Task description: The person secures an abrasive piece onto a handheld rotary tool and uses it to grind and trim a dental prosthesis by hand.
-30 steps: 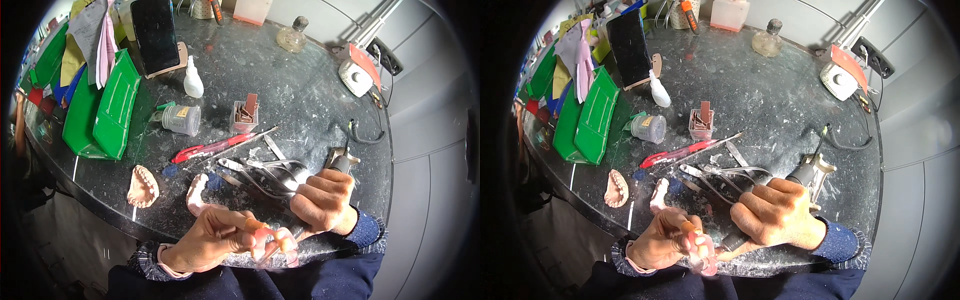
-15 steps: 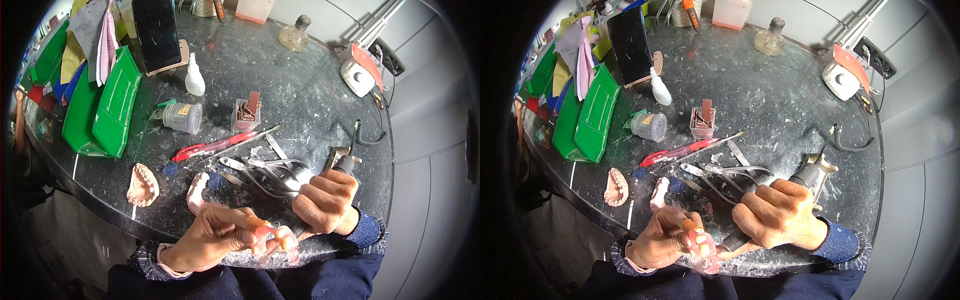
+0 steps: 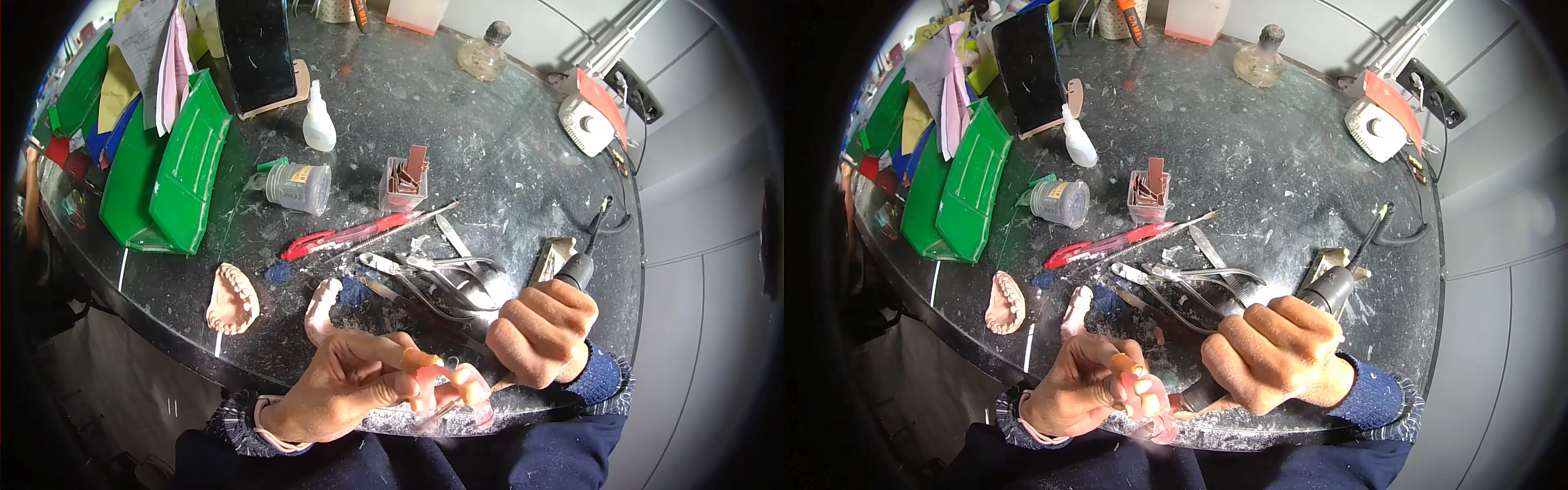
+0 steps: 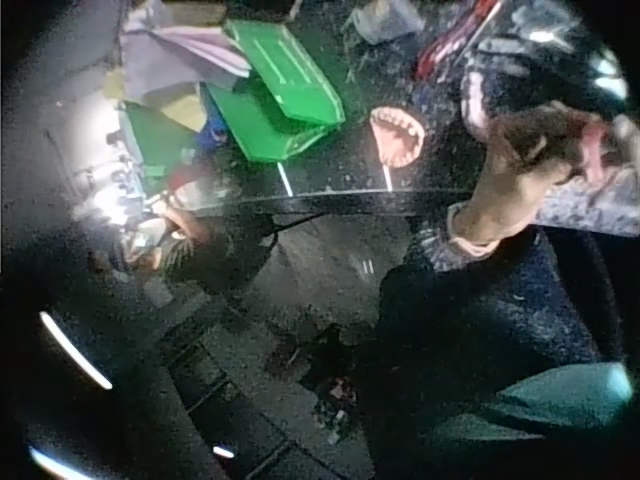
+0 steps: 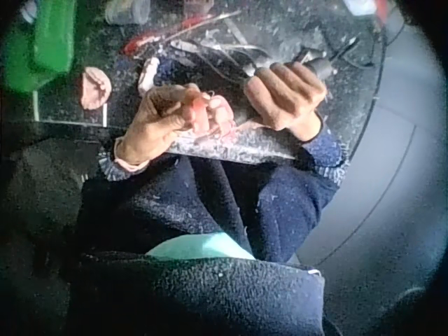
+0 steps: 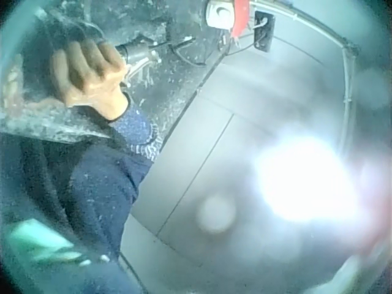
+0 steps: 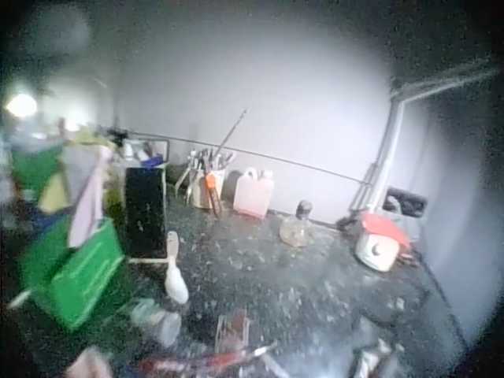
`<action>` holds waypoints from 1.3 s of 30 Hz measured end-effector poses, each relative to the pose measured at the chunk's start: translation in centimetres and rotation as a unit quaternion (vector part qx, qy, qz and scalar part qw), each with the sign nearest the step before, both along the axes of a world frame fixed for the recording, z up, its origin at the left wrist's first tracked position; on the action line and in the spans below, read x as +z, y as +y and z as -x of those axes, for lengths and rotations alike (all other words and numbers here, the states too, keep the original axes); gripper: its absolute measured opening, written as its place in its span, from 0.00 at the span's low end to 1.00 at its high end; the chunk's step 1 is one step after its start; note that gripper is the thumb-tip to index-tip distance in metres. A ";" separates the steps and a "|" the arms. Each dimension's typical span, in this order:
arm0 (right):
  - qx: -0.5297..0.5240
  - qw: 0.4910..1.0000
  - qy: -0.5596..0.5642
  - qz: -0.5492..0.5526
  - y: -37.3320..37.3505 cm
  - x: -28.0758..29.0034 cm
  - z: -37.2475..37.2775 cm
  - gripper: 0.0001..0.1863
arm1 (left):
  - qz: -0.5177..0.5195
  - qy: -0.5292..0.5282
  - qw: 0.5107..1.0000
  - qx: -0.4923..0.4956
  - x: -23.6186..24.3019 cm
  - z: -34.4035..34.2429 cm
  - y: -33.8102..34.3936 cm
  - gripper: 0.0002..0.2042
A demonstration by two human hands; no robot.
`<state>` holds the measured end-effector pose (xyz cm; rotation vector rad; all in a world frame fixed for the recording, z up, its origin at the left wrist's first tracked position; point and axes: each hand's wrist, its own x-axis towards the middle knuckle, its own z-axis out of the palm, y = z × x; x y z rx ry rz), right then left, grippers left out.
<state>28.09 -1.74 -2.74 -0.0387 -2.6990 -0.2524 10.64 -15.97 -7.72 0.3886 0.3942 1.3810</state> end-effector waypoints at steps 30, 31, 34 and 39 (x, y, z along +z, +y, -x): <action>-0.050 0.985 0.052 0.159 0.0 -0.3 1.0 0.37 | -0.012 -0.127 0.990 -0.051 -0.8 -0.2 -1.0 0.12; -0.069 0.984 0.047 0.160 -0.1 0.0 1.0 0.38 | -0.003 -0.121 0.991 -0.053 -1.0 -0.1 -1.2 0.12; -0.057 0.985 0.044 0.157 -0.1 -0.4 1.0 0.38 | -0.001 -0.120 0.992 -0.049 -0.6 -0.3 -1.0 0.12; -0.056 0.984 0.027 0.164 -0.2 -0.4 1.0 0.37 | 0.003 -0.110 0.993 -0.049 -0.6 -0.2 -1.1 0.12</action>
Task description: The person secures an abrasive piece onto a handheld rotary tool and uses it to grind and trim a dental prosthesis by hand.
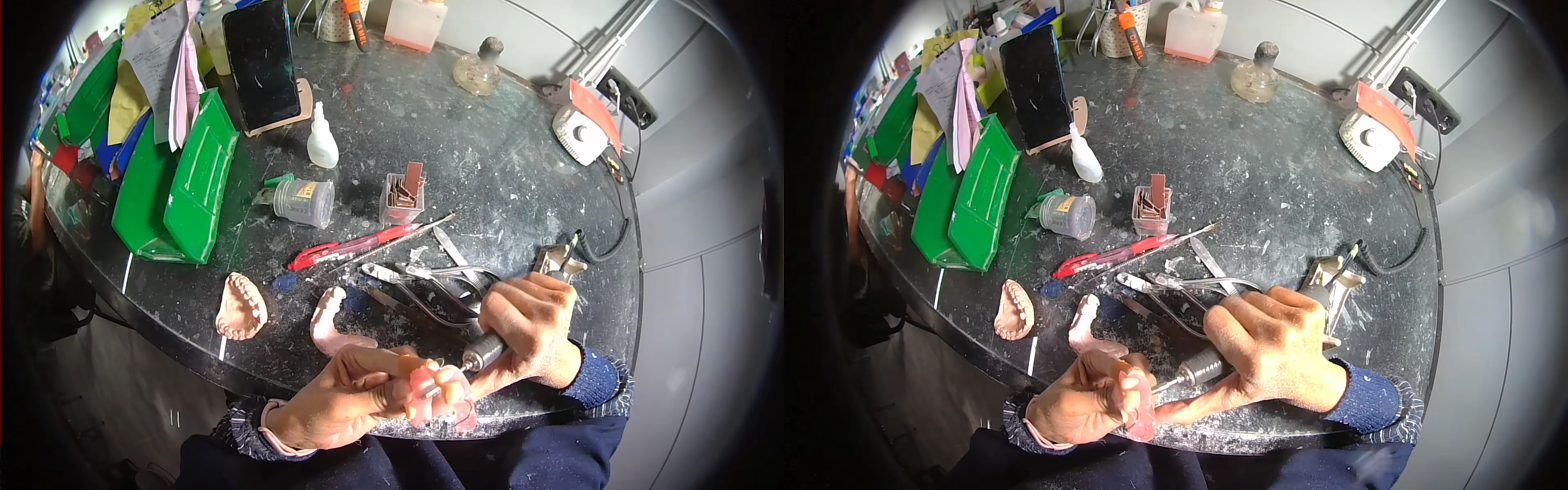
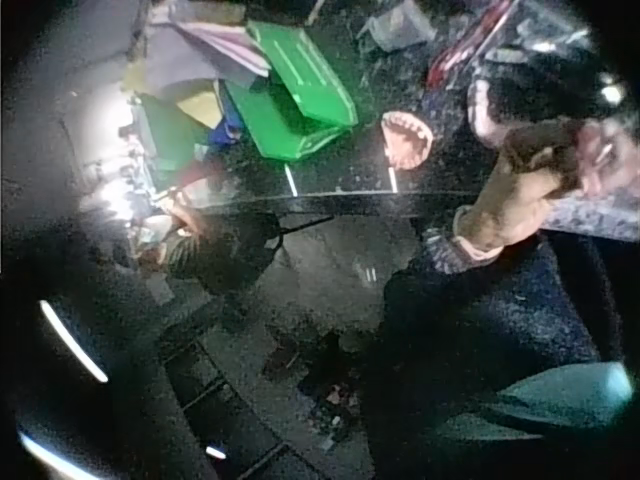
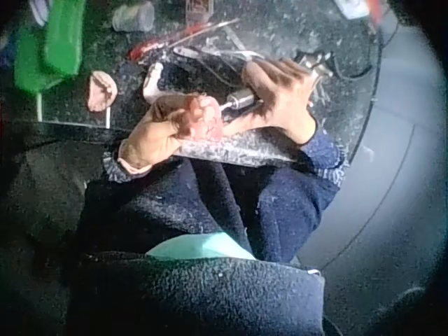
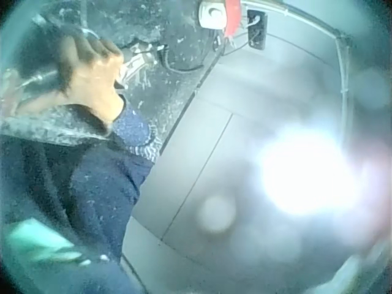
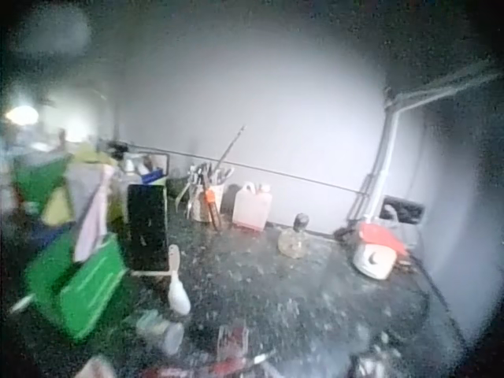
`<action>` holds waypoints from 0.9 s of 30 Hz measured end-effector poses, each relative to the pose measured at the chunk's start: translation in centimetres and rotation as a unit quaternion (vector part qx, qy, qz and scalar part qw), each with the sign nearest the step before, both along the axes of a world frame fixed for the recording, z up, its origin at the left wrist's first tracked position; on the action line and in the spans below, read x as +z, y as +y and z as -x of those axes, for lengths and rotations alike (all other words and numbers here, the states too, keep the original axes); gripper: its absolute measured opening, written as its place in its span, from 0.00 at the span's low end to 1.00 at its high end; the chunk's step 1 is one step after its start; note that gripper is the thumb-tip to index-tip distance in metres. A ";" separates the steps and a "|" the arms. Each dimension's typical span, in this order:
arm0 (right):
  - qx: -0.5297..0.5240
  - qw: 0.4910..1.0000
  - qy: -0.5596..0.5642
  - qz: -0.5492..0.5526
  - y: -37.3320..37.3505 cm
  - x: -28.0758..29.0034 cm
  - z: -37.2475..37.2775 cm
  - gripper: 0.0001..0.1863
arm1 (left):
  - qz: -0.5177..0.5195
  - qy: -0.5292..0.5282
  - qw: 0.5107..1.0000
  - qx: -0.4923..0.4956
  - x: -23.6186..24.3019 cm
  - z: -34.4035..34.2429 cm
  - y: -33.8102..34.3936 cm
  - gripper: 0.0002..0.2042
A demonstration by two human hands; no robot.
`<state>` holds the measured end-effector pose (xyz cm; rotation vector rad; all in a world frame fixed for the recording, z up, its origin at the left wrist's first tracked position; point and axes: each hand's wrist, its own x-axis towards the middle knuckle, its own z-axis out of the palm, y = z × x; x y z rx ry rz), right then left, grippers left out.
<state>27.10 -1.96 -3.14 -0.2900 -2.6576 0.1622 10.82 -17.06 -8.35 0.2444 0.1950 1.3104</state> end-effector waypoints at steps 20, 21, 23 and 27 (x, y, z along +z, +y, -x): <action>-0.034 0.996 -0.016 -0.083 0.2 0.1 -0.1 0.41 | 0.028 0.074 0.995 0.059 0.8 -0.2 0.5 0.13; -0.022 0.996 -0.038 -0.078 0.1 0.3 -0.3 0.41 | 0.027 0.074 0.995 0.059 0.8 -0.2 0.5 0.13; -0.035 0.997 -0.029 -0.069 0.2 0.4 0.0 0.41 | 0.020 0.071 0.996 0.058 0.9 -0.2 0.5 0.13; -0.035 0.995 -0.020 -0.086 0.2 0.0 -0.3 0.41 | 0.056 0.066 0.995 0.053 1.4 -0.2 0.6 0.12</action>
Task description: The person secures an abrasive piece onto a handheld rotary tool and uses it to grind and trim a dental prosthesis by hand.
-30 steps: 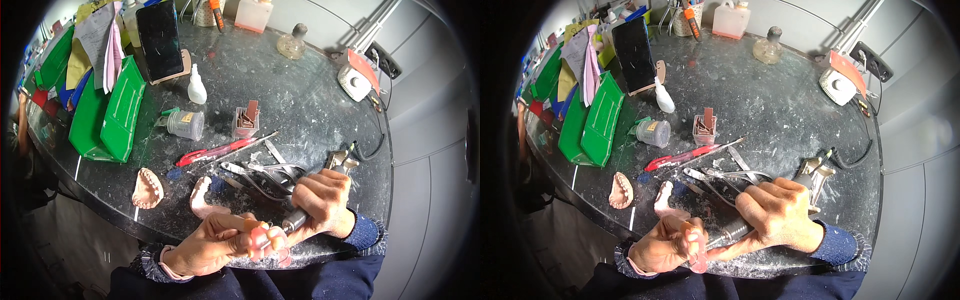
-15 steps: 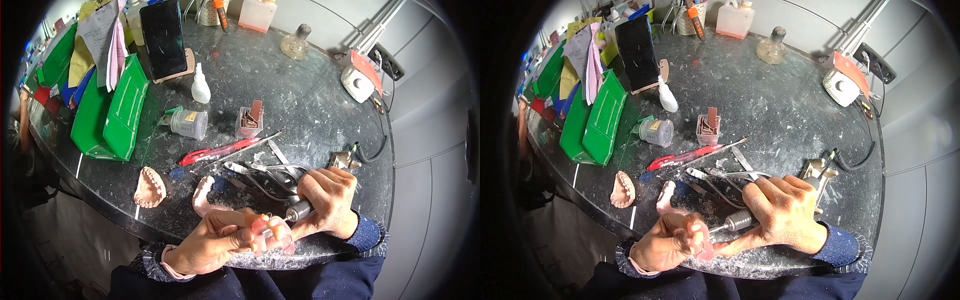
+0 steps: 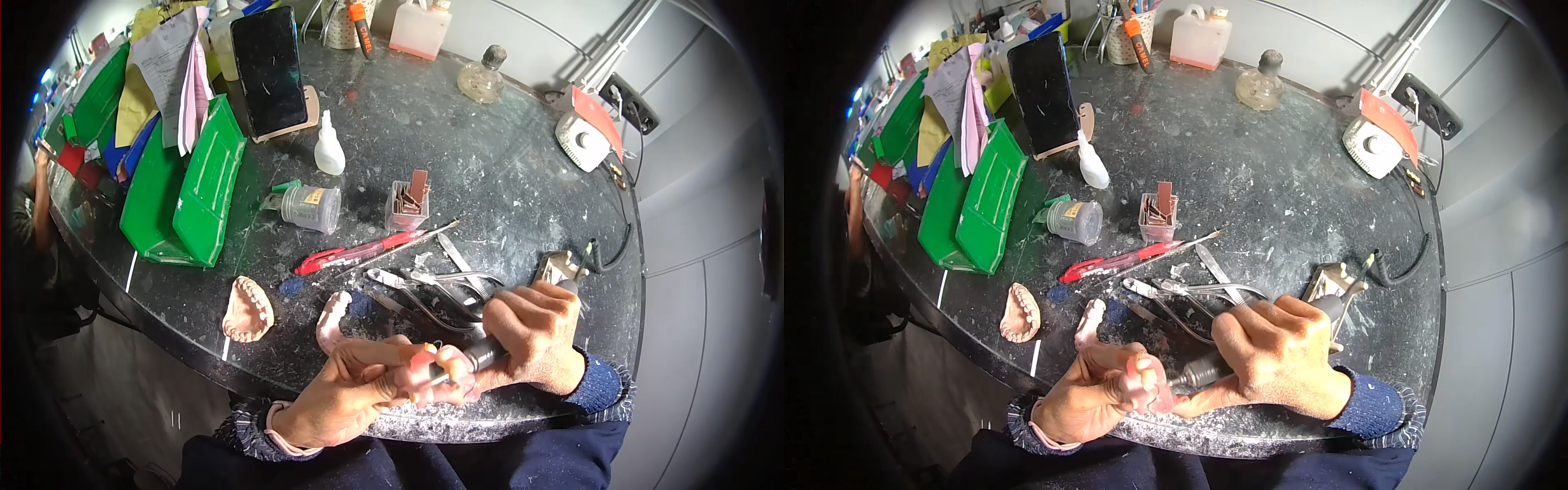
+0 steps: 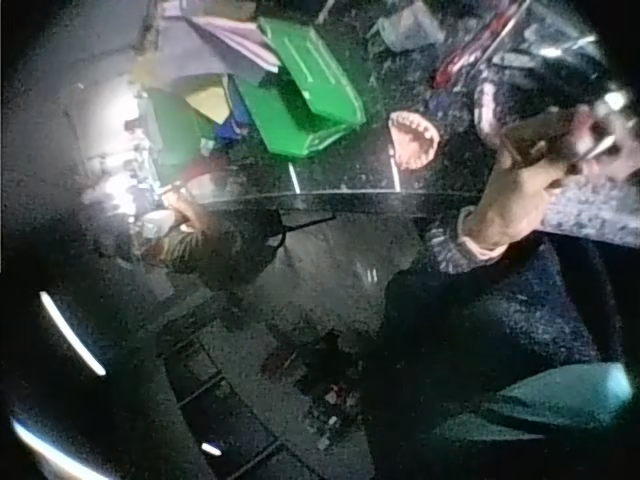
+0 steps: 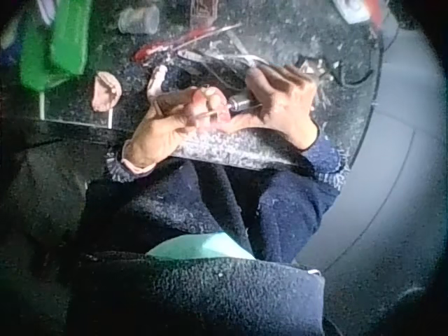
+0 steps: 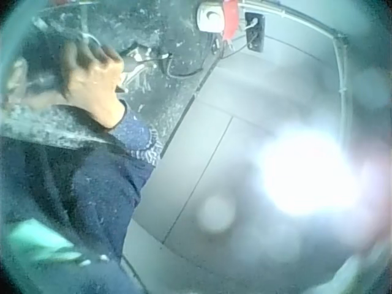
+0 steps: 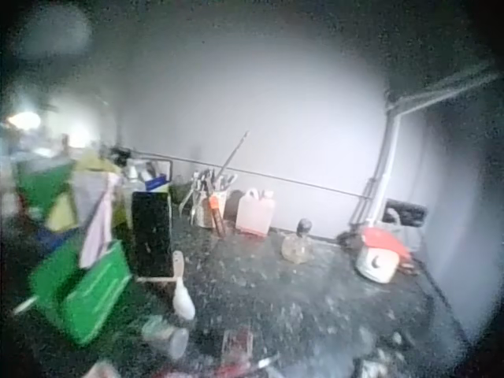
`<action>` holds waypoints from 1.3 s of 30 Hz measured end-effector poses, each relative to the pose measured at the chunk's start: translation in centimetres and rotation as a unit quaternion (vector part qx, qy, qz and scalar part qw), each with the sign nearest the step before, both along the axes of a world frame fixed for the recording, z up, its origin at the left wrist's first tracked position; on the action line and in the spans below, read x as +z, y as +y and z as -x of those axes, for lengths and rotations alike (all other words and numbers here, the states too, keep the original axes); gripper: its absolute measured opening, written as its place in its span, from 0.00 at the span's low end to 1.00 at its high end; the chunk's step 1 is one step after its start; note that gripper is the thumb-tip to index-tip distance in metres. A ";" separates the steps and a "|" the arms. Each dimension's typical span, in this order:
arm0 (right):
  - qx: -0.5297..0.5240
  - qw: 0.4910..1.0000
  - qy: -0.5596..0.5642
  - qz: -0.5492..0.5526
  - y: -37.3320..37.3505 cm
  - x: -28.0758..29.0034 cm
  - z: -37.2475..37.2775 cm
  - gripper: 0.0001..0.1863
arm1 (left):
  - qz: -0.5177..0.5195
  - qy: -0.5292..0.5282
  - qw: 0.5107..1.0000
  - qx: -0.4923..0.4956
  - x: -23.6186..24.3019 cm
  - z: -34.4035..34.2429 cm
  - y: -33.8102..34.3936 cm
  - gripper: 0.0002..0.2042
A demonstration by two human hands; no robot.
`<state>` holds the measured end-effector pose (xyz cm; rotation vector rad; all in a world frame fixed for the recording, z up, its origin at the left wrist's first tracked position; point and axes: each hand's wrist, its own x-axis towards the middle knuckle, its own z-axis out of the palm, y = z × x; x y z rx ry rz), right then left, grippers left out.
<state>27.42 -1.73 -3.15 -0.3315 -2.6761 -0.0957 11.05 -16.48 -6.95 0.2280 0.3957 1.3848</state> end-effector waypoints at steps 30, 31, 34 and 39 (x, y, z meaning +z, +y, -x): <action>0.048 0.989 0.024 -0.141 0.1 0.1 -0.2 0.19 | -0.045 0.248 0.965 0.069 -0.5 0.4 -0.2 0.08; 0.052 0.984 0.020 -0.167 0.1 0.0 -0.3 0.16 | -0.049 0.252 0.964 0.072 -0.7 0.4 -0.3 0.08; 0.044 0.989 0.028 -0.135 -0.2 0.4 -0.1 0.12 | -0.020 0.241 0.966 0.095 -0.7 0.1 -0.5 0.08; 0.029 0.991 0.032 -0.127 -0.2 0.2 -0.1 0.10 | -0.057 0.260 0.959 0.102 -1.2 0.4 -0.1 0.08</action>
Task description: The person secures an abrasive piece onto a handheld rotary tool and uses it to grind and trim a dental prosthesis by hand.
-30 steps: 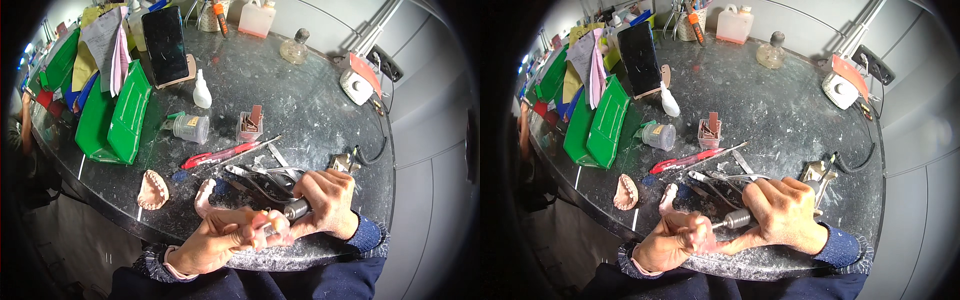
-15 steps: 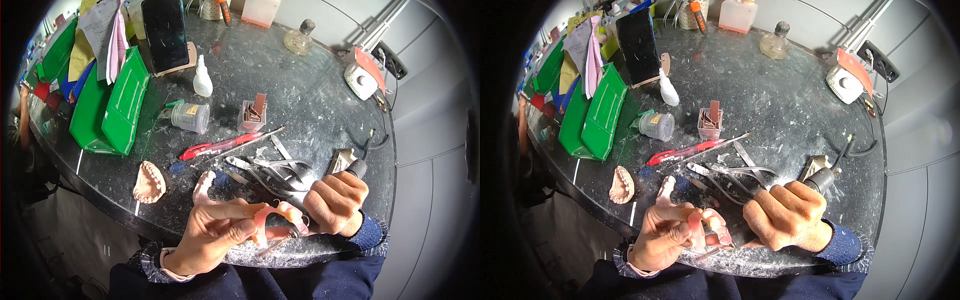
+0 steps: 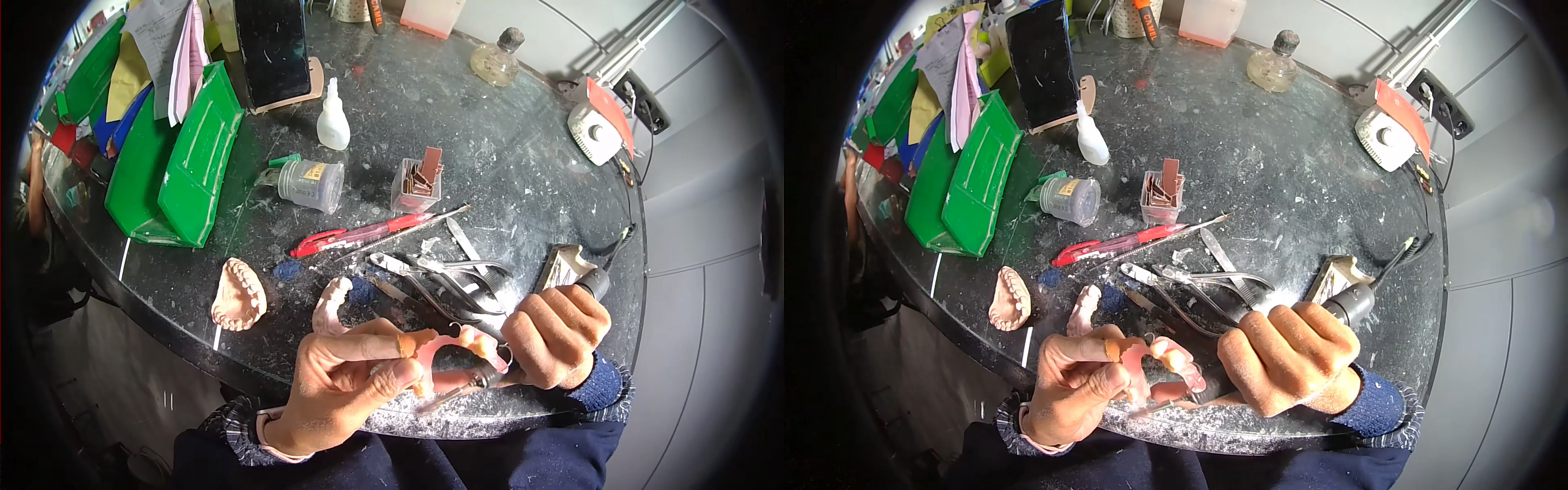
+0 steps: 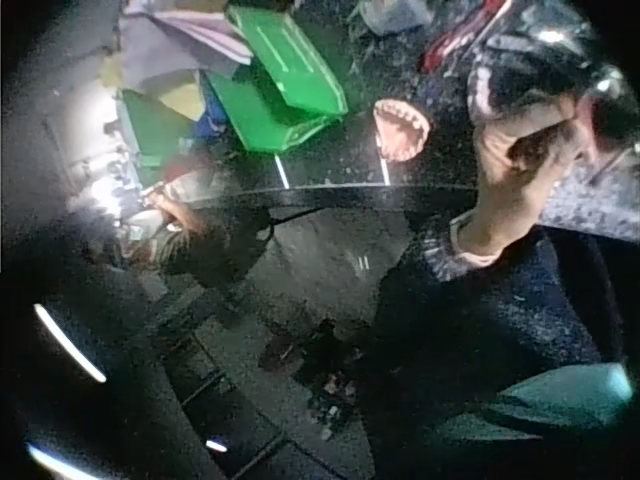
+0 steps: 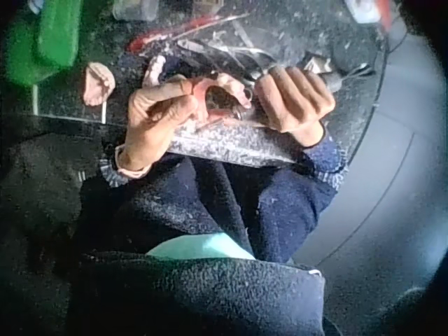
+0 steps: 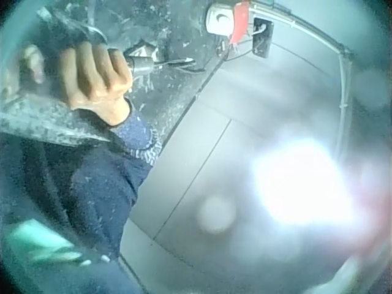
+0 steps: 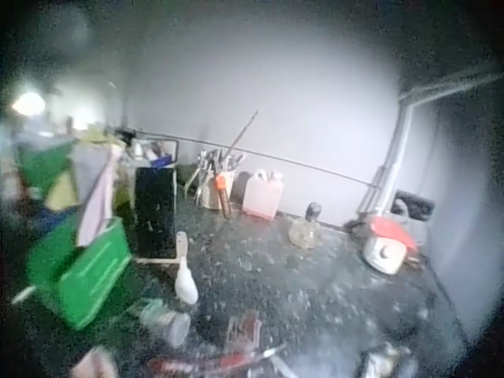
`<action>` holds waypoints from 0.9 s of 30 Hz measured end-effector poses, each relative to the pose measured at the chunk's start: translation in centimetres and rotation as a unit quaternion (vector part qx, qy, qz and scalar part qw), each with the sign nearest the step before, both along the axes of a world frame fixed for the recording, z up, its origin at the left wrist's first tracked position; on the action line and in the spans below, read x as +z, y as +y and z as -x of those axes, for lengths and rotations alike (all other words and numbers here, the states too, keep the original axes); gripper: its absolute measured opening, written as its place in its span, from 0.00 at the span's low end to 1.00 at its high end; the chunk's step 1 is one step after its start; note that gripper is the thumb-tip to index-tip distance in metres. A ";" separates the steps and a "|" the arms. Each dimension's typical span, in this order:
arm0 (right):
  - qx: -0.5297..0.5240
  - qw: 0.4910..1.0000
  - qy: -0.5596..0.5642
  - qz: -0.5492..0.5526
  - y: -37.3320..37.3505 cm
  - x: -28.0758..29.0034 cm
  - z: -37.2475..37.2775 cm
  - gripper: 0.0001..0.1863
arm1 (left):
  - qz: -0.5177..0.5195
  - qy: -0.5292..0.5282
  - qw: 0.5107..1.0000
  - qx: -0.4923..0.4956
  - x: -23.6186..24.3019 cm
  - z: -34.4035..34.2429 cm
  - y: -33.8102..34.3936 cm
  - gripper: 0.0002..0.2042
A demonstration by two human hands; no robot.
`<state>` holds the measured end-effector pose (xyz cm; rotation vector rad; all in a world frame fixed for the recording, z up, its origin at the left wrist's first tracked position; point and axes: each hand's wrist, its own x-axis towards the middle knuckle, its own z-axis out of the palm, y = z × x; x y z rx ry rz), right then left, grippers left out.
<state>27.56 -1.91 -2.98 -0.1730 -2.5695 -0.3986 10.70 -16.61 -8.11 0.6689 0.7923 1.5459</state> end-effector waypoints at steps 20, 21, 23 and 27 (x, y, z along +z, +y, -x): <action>0.171 0.976 -0.008 0.134 -0.7 1.3 0.0 0.20 | 0.054 -0.091 0.994 -0.001 3.0 -0.6 0.2 0.18; 0.167 0.977 -0.017 0.130 -0.8 1.3 -0.1 0.19 | 0.068 -0.095 0.993 0.009 3.0 -0.7 0.3 0.18; 0.157 0.979 -0.013 0.128 -0.9 1.3 -0.2 0.19 | 0.070 -0.081 0.994 0.003 3.1 -0.7 0.4 0.19; 0.163 0.973 0.018 0.163 -0.9 0.7 -0.3 0.20 | 0.046 -0.112 0.992 -0.020 3.0 -0.6 0.3 0.12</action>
